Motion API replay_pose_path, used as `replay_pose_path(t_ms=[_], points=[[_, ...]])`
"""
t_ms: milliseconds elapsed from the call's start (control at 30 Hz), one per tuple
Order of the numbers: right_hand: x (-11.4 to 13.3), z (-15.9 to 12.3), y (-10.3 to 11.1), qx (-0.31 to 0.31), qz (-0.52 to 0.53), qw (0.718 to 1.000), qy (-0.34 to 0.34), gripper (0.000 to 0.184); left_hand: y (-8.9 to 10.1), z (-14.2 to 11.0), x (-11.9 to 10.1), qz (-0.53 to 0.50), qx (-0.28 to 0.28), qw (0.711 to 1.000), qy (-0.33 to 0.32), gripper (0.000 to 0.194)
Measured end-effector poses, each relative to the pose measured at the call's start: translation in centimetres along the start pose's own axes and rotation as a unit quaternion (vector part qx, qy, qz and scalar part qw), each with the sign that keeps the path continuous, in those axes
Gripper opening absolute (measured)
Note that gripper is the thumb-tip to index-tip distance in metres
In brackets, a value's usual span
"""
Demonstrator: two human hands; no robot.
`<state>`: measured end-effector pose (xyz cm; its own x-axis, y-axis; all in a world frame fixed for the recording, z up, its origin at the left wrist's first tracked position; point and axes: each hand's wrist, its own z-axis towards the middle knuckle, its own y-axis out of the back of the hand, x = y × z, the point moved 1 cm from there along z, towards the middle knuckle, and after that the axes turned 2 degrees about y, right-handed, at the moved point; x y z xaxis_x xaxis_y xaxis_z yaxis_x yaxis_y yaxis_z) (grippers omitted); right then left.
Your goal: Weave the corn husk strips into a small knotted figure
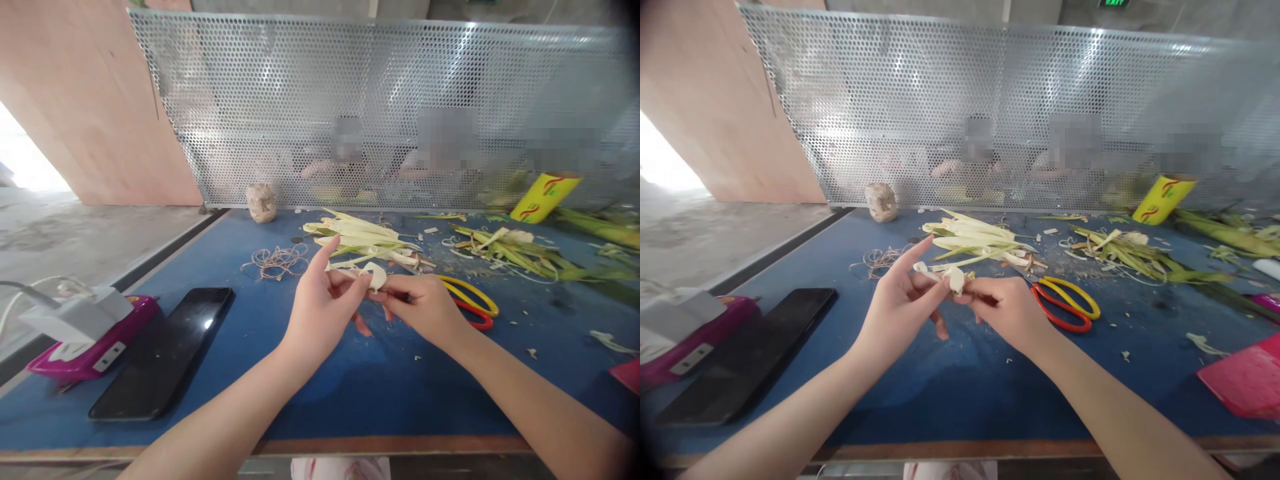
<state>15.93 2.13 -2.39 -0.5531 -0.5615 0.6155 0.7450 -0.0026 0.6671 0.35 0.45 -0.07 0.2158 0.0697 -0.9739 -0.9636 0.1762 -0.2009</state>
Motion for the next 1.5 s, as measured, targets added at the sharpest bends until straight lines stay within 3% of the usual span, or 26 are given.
replay_pose_path(t_ms=[133,433,600,733,900,1100,1500], points=[[-0.5,0.1,-0.2,0.003,-0.044,0.999,-0.005,0.017,-0.1,-0.2,-0.2,0.022,0.017,1.0,-0.006,0.078],[-0.9,0.3,0.0,0.037,-0.097,0.994,-0.013,0.025,-0.3,-0.2,-0.2,0.005,-0.007,0.999,-0.041,0.072],[-0.6,0.2,0.1,-0.008,-0.14,0.99,-0.011,0.02,-0.2,0.1,-0.2,-0.003,-0.003,0.998,-0.062,0.076],[-0.4,0.1,0.1,-0.032,-0.146,0.989,0.016,0.022,0.0,0.4,0.1,-0.017,0.013,0.999,-0.049,0.091],[-0.3,0.0,0.2,-0.045,-0.157,0.986,0.035,0.026,0.2,0.5,0.4,-0.048,0.028,0.997,-0.058,0.089],[-0.1,-0.1,0.2,-0.046,-0.161,0.984,0.051,0.02,0.0,0.6,0.2,0.016,-0.008,0.998,-0.052,0.089],[0.2,-0.3,0.9,-0.035,-0.148,0.986,0.062,0.015,0.0,0.4,0.1,0.014,-0.019,0.997,-0.073,0.087]])
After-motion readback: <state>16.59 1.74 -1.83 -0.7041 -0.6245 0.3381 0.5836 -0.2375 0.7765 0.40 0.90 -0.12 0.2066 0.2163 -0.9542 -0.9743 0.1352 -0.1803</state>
